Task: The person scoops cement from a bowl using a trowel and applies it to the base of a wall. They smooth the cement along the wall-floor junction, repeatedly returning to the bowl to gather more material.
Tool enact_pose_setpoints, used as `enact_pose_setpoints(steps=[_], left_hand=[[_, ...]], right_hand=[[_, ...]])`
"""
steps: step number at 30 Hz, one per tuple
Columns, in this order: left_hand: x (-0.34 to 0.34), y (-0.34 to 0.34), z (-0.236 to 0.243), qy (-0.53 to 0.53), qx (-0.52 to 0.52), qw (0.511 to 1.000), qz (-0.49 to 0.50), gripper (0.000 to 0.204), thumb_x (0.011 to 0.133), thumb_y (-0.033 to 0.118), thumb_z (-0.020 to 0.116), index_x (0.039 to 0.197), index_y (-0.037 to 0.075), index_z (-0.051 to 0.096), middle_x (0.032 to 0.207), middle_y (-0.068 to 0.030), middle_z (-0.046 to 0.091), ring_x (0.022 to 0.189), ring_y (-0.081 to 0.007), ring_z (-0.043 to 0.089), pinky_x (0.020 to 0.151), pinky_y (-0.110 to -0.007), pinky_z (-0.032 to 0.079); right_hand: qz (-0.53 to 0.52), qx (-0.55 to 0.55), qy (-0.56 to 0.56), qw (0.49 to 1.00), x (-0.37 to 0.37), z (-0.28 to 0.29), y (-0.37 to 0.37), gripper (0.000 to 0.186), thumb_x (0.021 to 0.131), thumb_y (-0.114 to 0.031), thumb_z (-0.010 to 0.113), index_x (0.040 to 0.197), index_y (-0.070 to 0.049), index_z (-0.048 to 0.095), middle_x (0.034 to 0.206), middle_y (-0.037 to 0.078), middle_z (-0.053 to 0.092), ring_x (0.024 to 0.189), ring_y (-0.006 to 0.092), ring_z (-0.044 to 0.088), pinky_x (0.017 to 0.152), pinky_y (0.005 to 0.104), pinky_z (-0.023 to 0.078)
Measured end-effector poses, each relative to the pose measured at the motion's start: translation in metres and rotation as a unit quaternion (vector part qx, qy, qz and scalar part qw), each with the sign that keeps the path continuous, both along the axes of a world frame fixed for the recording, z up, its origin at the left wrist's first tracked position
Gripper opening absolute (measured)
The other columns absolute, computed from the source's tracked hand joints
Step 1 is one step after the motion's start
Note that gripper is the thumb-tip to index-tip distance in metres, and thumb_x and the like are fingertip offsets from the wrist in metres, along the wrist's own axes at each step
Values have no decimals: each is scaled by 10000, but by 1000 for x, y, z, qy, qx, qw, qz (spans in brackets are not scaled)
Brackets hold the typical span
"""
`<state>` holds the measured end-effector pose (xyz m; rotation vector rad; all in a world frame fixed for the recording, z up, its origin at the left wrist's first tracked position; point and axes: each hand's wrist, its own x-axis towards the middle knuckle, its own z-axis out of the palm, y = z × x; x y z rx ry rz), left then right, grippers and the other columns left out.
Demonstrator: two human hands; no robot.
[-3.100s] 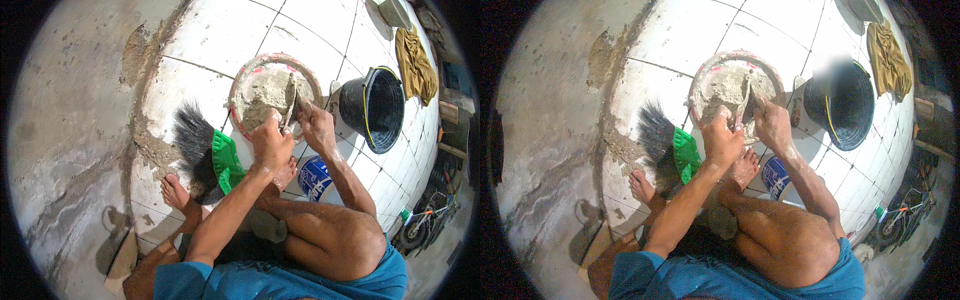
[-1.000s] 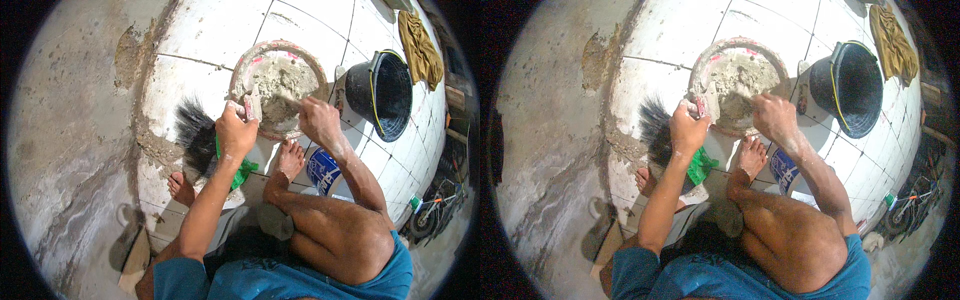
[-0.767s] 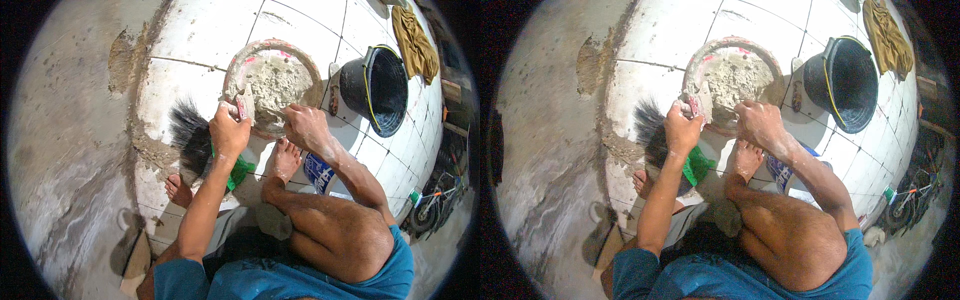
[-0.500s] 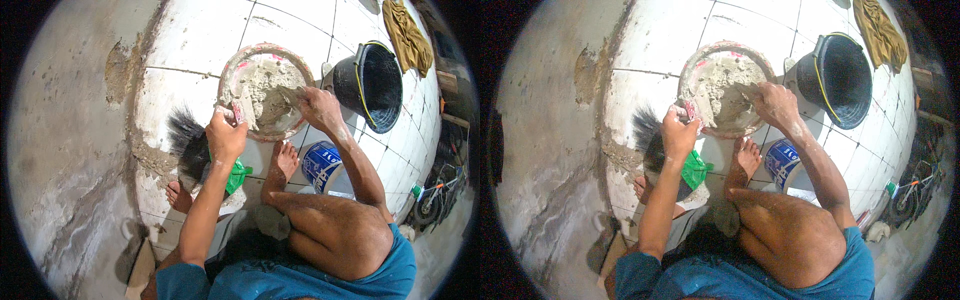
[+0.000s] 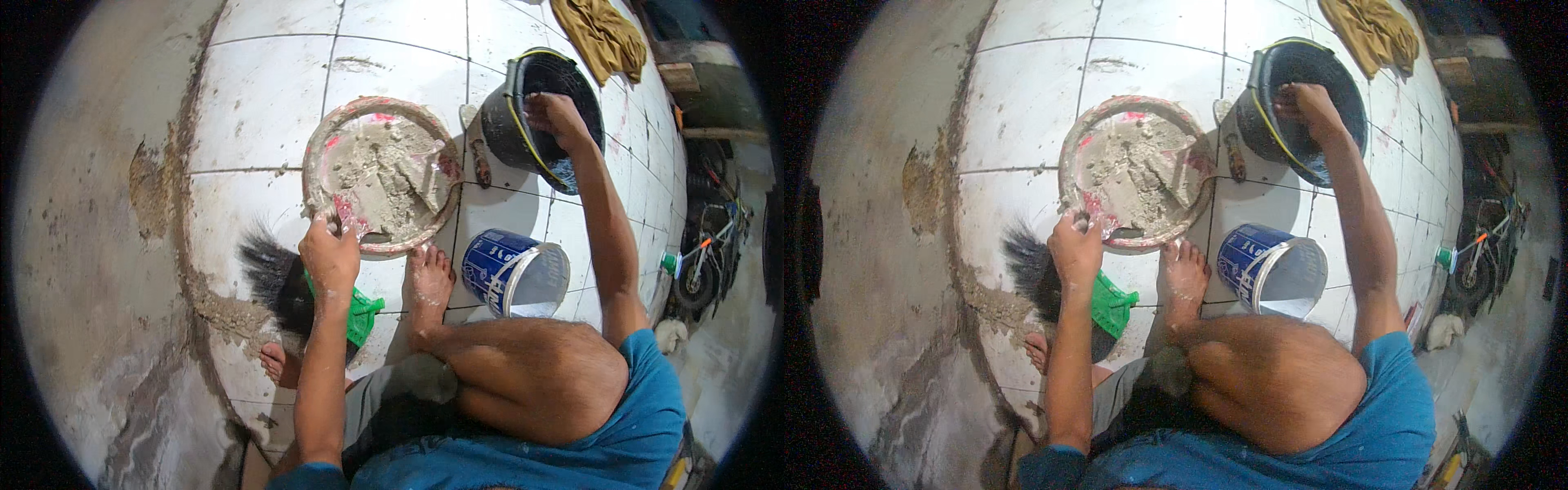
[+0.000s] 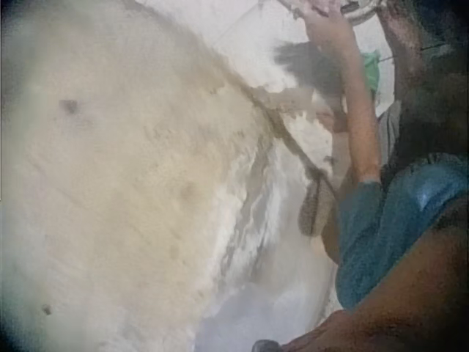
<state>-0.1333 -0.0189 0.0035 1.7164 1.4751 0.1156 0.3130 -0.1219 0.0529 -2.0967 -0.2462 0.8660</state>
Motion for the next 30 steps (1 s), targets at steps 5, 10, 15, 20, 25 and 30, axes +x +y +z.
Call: enact_pose_setpoints(steps=[5,10,15,20,25,30], left_hand=[[-8,12,6,-250,-174,935,184,436,979,199,623,1333,-55,600,1193,-269,688,1142,-420,668,1013,-485,517],[30,1,-3,-541,-466,607,349,537,1044,158,456,1508,-93,356,1529,-253,453,1406,-420,473,1221,-512,395],[69,-15,-10,-552,-470,549,416,501,999,18,496,1483,-83,413,1484,-232,491,1382,-360,507,1216,-457,422],[94,-26,-29,-519,-459,574,436,489,981,-84,466,1470,-87,444,1430,-205,520,1328,-310,543,1151,-406,501],[126,-38,-33,-411,-452,653,448,311,971,50,610,1263,-41,668,1050,-120,686,922,-214,690,815,-312,608],[106,-47,-88,-493,-387,636,450,214,951,76,692,1145,2,743,922,-91,736,808,-190,711,663,-299,596]], right_hand=[[26,-31,126,991,57,-122,-9,149,967,-123,593,974,-33,711,881,97,669,759,180,626,671,335,508],[-67,24,266,961,97,-154,-38,161,981,-146,609,903,-18,667,812,83,633,714,192,614,658,313,511],[-22,195,282,939,37,11,-24,218,1033,-225,597,942,-36,657,790,80,664,622,191,643,582,314,553],[208,137,220,943,-79,72,18,310,1060,-234,552,972,26,695,852,136,746,641,197,732,603,297,630],[441,-62,27,895,-163,33,43,314,959,-159,635,1157,67,725,1020,221,768,905,297,768,852,377,608],[505,-107,-207,831,-218,29,58,279,895,-71,617,1125,-21,766,977,254,742,918,411,737,846,454,584]])
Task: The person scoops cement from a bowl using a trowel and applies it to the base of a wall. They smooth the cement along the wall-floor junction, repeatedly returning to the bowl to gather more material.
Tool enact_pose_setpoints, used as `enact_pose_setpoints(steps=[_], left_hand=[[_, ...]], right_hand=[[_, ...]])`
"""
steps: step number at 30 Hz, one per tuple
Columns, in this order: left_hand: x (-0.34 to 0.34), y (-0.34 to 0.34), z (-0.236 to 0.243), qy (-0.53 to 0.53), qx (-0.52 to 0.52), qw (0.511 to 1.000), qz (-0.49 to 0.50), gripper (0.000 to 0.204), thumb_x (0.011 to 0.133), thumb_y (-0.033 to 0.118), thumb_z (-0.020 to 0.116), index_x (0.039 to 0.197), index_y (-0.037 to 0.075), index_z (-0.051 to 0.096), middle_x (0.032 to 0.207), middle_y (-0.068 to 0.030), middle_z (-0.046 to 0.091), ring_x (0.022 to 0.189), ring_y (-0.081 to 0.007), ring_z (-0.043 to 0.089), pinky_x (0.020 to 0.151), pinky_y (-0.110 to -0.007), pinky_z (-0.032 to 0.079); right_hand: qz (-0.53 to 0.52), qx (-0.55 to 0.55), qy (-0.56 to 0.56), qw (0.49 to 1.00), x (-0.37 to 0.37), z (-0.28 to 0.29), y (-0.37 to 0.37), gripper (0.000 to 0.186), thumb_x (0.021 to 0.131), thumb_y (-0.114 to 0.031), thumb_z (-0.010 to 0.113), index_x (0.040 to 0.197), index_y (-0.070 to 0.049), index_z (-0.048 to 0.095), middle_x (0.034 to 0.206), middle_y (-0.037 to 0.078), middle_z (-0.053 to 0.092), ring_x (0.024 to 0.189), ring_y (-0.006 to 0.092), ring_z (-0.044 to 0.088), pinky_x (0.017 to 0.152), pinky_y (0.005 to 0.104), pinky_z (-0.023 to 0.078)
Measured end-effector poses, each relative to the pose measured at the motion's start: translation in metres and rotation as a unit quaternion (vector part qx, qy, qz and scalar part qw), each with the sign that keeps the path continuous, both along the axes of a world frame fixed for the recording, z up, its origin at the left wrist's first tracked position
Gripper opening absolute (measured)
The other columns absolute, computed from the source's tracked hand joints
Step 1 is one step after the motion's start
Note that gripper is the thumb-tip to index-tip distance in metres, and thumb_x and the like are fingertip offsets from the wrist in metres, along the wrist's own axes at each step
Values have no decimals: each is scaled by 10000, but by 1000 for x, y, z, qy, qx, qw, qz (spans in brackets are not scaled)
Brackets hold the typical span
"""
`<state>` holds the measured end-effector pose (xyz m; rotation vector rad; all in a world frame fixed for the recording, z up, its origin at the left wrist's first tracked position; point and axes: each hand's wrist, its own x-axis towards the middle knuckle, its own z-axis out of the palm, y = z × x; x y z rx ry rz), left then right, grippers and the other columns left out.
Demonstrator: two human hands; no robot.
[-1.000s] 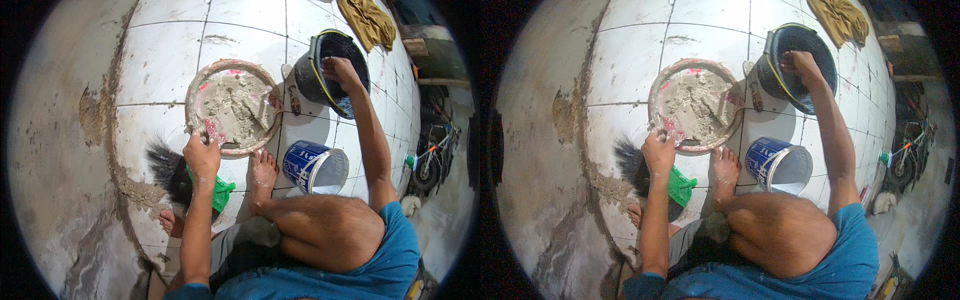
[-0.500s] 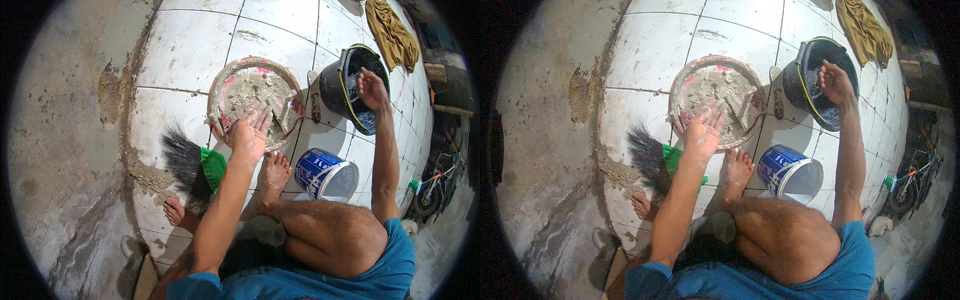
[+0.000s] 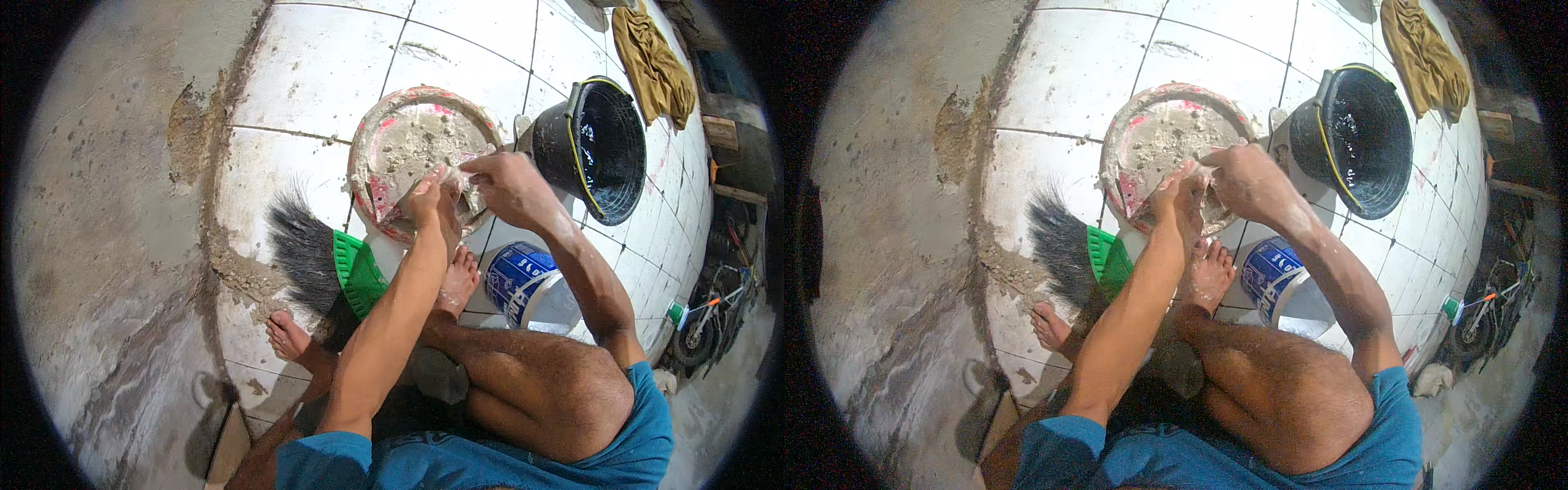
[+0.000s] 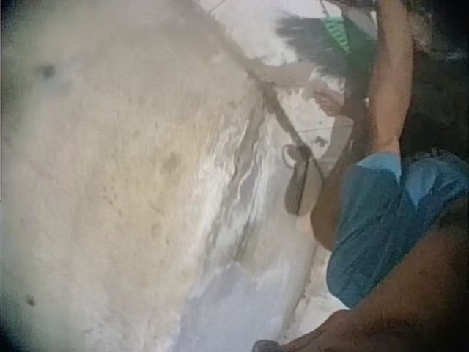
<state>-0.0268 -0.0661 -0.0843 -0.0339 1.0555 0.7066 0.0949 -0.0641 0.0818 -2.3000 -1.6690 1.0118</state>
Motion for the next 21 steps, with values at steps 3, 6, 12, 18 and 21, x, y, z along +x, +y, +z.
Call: enact_pose_setpoints(steps=[3,6,12,18,21], left_hand=[[-6,8,0,45,32,998,-37,190,929,52,728,1105,-18,716,953,-110,752,808,-203,729,679,-307,599],[-6,14,34,135,-12,989,-59,268,879,-37,741,1140,-40,679,1001,-139,730,844,-202,726,710,-293,594],[-18,15,32,102,-22,994,-36,313,890,-94,684,1189,-57,601,1000,-164,710,839,-257,730,791,-335,639],[-17,16,43,54,-63,996,-40,411,936,-103,585,1342,-82,525,1303,-231,621,1195,-336,653,1000,-429,591],[-34,18,48,13,-55,998,-8,422,987,-63,511,1407,-84,477,1451,-250,530,1355,-348,539,1134,-457,494]], right_hand=[[-94,79,-31,992,32,21,-6,285,898,-86,649,1150,-34,771,946,225,763,853,291,768,797,391,600],[-305,186,-15,934,108,40,-19,297,912,-116,659,1166,-2,764,933,148,783,839,166,744,771,310,590],[-384,19,39,922,255,-50,-61,239,957,-84,582,1070,9,772,902,120,752,798,192,734,714,350,572],[-522,-70,245,814,294,-137,-98,255,962,-251,626,918,-21,729,727,67,639,613,186,593,545,395,498],[-482,-24,458,747,266,-124,-74,298,1040,-254,575,859,-45,687,724,47,647,545,148,615,496,290,514]])
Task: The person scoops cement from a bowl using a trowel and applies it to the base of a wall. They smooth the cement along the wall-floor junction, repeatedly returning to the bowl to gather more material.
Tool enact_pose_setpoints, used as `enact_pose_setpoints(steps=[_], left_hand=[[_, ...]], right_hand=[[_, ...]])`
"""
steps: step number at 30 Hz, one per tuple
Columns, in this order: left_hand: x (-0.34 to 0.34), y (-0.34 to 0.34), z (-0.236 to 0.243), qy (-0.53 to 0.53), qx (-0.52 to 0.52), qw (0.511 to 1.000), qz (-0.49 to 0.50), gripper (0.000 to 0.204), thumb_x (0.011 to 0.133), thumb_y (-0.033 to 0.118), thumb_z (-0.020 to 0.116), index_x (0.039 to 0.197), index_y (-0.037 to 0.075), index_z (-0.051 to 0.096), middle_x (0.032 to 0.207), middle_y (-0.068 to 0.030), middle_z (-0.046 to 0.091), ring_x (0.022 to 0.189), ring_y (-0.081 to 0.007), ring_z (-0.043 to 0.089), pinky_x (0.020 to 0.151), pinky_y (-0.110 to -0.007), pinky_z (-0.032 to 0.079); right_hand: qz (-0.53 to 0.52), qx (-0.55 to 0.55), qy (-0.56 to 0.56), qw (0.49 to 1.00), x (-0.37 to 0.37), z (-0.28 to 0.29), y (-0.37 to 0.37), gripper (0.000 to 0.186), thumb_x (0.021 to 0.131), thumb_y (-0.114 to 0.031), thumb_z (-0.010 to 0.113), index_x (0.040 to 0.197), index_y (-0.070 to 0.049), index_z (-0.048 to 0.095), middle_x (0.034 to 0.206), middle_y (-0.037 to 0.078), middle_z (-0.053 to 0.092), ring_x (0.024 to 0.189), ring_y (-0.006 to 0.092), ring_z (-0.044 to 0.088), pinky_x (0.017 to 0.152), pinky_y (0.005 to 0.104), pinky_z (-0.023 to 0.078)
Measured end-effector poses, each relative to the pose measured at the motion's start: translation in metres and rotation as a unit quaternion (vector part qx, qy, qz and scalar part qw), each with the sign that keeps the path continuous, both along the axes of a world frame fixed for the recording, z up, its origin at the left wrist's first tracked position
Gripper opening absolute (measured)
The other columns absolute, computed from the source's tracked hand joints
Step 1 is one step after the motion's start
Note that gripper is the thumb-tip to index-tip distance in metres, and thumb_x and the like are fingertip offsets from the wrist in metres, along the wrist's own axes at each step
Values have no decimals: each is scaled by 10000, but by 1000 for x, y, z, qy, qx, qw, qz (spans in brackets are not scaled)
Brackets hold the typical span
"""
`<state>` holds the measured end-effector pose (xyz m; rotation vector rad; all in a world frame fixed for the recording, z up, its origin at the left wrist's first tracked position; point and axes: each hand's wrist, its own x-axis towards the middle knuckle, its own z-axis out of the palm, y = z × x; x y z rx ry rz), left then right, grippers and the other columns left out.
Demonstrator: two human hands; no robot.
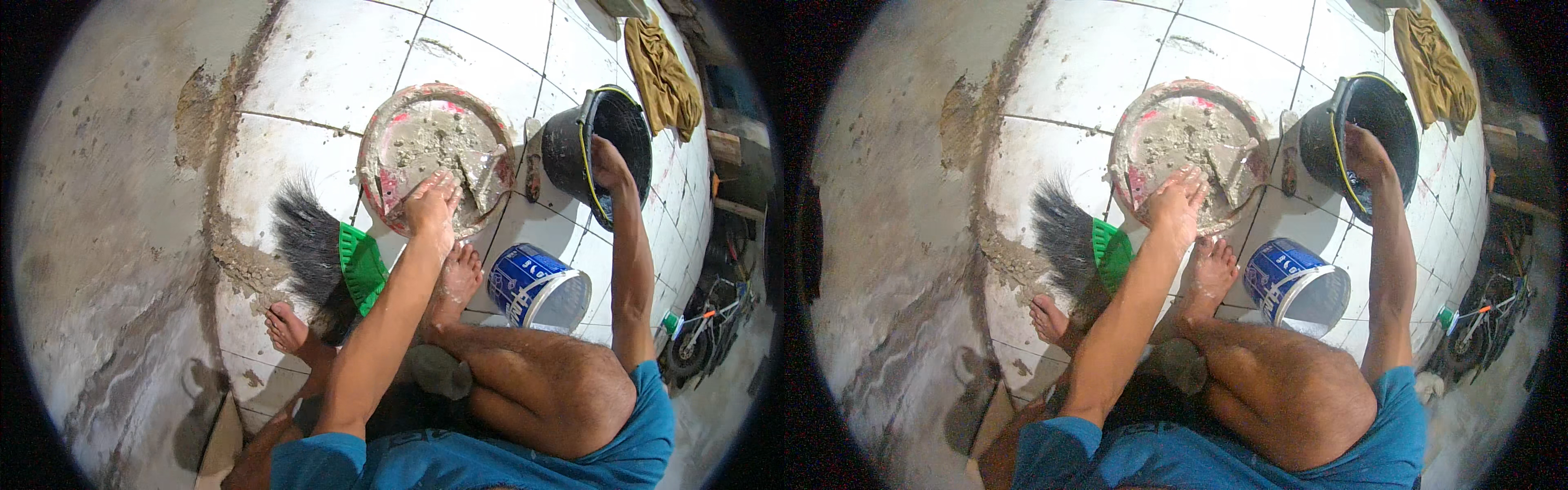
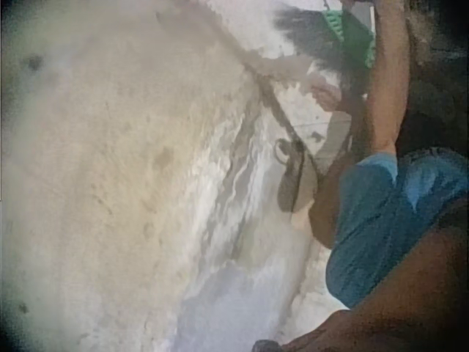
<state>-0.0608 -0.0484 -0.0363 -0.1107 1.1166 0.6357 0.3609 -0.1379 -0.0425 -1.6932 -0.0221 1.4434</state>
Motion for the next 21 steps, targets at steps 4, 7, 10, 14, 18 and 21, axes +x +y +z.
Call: enact_pose_setpoints(steps=[4,7,10,14,18,21], left_hand=[[10,-8,4,-58,-22,998,1,461,1017,-29,465,1474,-72,424,1517,-251,480,1417,-355,484,1201,-454,421],[23,-10,6,-93,-53,994,36,472,1033,-6,462,1498,-55,403,1542,-245,455,1446,-350,455,1210,-453,410],[38,-15,1,-34,-32,999,9,379,1054,57,450,1415,-39,515,1338,-200,625,1193,-306,642,988,-388,567],[42,-20,-10,21,-18,1000,-16,285,1038,52,488,1255,-24,656,1102,-135,719,916,-246,718,792,-329,613],[31,-11,-11,83,26,995,-49,209,1004,59,573,1138,-20,713,994,-115,734,835,-214,712,765,-322,600],[27,-4,-9,126,23,990,-51,172,940,30,692,1103,-24,707,962,-97,733,787,-198,701,688,-322,588]], right_hand=[[35,99,-21,994,-47,111,10,357,1075,-263,545,797,-61,639,709,25,649,529,119,640,464,204,506],[91,152,-53,983,-109,153,24,333,1073,-265,550,877,-40,697,774,69,722,599,130,694,457,245,549],[234,25,-120,965,-174,157,51,328,1054,-257,591,959,21,736,879,135,763,680,182,734,589,298,612],[442,29,-273,854,-239,121,69,293,947,-162,636,1113,49,754,985,217,773,896,294,768,839,376,597],[487,65,-369,789,-265,103,68,295,880,-94,611,1113,7,761,992,270,740,955,397,745,887,457,575],[479,-3,-454,751,-254,100,69,322,885,-99,616,1167,-20,750,1022,262,741,969,402,737,900,479,572]])
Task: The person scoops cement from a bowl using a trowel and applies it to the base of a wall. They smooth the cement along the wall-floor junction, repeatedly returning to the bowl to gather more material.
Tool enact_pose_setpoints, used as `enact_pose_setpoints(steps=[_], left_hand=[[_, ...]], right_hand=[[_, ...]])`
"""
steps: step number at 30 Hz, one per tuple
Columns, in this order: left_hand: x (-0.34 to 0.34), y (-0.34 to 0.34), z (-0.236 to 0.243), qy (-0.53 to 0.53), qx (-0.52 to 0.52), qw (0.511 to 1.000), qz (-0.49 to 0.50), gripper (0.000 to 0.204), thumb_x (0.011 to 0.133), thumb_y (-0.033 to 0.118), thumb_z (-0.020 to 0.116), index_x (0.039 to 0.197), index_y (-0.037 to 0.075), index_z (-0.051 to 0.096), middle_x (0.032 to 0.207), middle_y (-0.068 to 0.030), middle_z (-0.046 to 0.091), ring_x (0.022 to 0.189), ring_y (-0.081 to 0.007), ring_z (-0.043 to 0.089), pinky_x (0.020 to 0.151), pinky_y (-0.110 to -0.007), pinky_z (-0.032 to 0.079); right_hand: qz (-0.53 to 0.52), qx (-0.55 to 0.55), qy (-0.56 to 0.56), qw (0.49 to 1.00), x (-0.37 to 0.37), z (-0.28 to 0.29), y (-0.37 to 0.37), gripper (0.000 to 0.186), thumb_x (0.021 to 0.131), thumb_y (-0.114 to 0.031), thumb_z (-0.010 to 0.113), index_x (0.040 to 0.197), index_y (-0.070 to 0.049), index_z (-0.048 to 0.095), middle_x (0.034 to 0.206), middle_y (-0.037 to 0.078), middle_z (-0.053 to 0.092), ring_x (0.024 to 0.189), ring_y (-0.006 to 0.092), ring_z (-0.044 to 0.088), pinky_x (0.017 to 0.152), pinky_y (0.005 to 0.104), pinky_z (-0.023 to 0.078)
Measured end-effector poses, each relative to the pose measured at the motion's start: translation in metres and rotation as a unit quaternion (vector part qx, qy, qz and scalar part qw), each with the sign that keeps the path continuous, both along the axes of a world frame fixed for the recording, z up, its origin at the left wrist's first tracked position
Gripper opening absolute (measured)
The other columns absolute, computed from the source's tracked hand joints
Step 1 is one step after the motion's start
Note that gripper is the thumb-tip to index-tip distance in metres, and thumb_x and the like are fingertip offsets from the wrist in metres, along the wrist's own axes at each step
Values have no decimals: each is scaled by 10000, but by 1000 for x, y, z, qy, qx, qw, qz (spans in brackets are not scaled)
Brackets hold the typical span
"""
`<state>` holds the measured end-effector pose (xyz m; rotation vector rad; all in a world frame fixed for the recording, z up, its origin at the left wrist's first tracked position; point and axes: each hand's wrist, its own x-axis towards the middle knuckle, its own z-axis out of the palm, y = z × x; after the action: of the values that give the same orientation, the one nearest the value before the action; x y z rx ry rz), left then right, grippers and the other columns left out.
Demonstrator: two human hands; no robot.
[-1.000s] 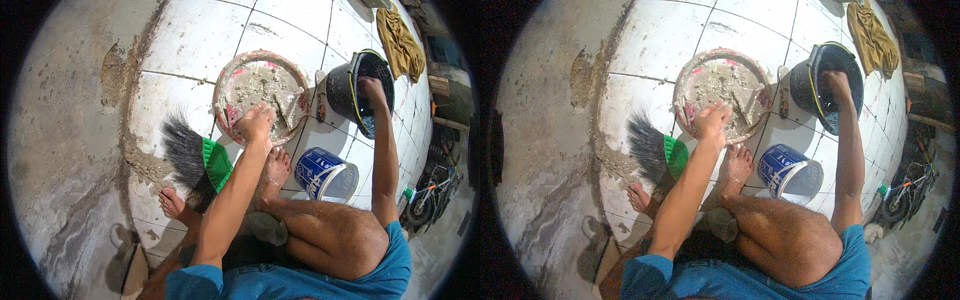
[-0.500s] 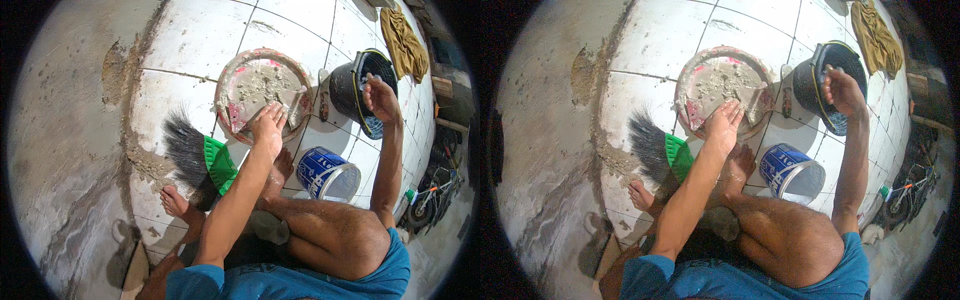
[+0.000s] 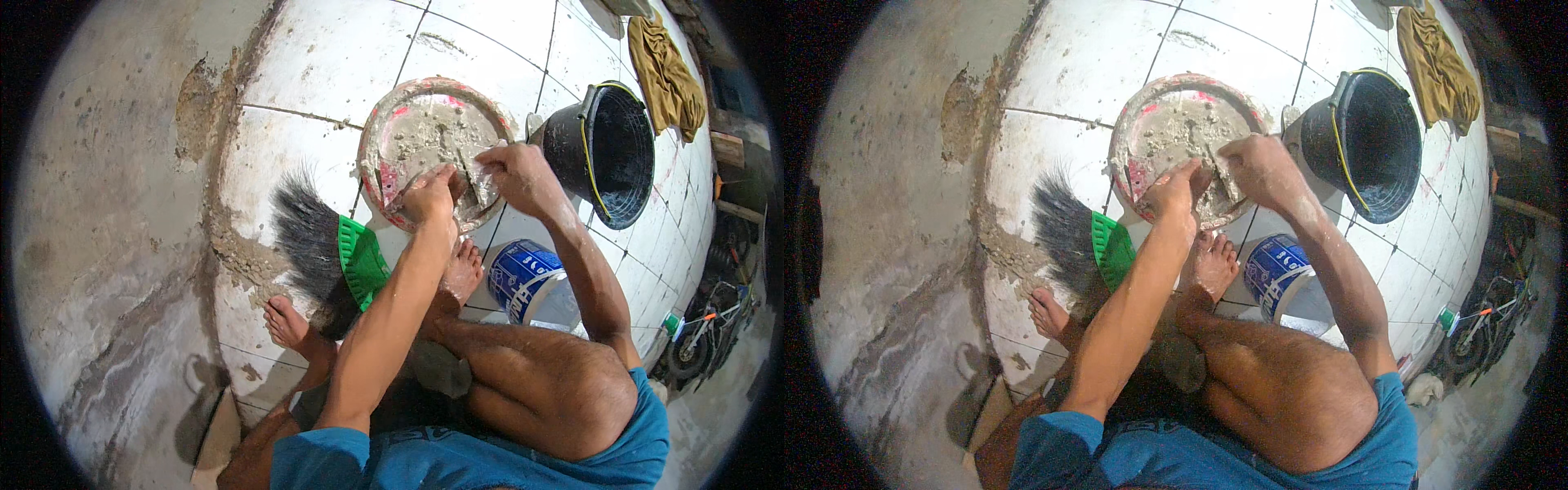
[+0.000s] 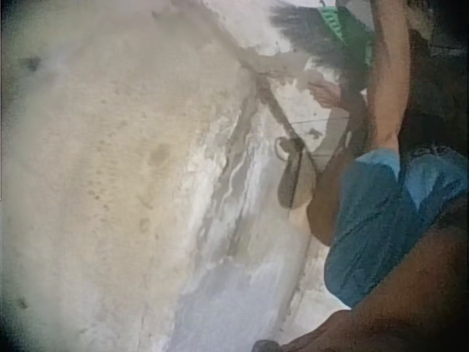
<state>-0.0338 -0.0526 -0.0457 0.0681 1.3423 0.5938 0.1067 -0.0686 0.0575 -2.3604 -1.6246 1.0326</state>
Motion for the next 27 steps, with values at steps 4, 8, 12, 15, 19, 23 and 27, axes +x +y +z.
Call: enact_pose_setpoints(steps=[4,8,12,15,19,23,27], left_hand=[[-14,3,9,37,42,997,-47,224,830,-4,797,1017,18,675,910,-88,702,722,-204,683,615,-277,564],[-50,7,13,391,337,809,-282,389,802,90,803,1144,-1,640,976,-148,693,898,-320,691,812,-443,551],[-89,12,15,449,340,746,-355,495,833,173,787,1254,-3,596,1187,-224,631,1134,-418,618,976,-502,492],[-95,6,12,461,311,738,-382,505,822,212,826,1219,-4,599,1163,-217,649,1101,-413,636,950,-495,506],[-87,5,7,426,304,766,-373,475,811,226,838,1164,6,609,1113,-214,678,1058,-409,659,933,-493,513],[-85,6,-2,450,291,764,-359,421,805,227,838,1098,8,631,1068,-213,697,1011,-406,682,895,-495,526],[-79,12,12,421,250,787,-376,333,793,228,835,971,0,670,952,-205,734,913,-390,717,841,-498,543]], right_hand=[[40,8,-163,986,28,-20,-6,473,871,-136,702,1343,-103,692,1207,195,715,1101,364,693,978,440,539],[22,-78,-161,984,55,-55,-29,600,837,-222,761,1419,-166,625,1313,174,587,1268,354,582,1052,454,487],[6,-100,-136,986,59,-55,-26,617,794,-275,810,1370,-133,639,1312,190,564,1285,367,561,1067,461,479],[12,-98,-140,985,49,-52,-26,613,775,-291,830,1331,-104,650,1321,205,564,1277,384,563,1063,466,482],[22,-128,-123,984,45,-67,-39,582,765,-293,839,1270,-60,667,1313,220,580,1262,398,573,1050,476,487],[7,-143,-45,989,37,-39,-22,429,762,-225,839,1095,1,689,1024,195,700,1004,351,681,884,434,536],[-96,-52,63,992,45,-28,-24,365,770,-241,812,1035,-9,716,981,199,761,905,304,747,819,412,570]])
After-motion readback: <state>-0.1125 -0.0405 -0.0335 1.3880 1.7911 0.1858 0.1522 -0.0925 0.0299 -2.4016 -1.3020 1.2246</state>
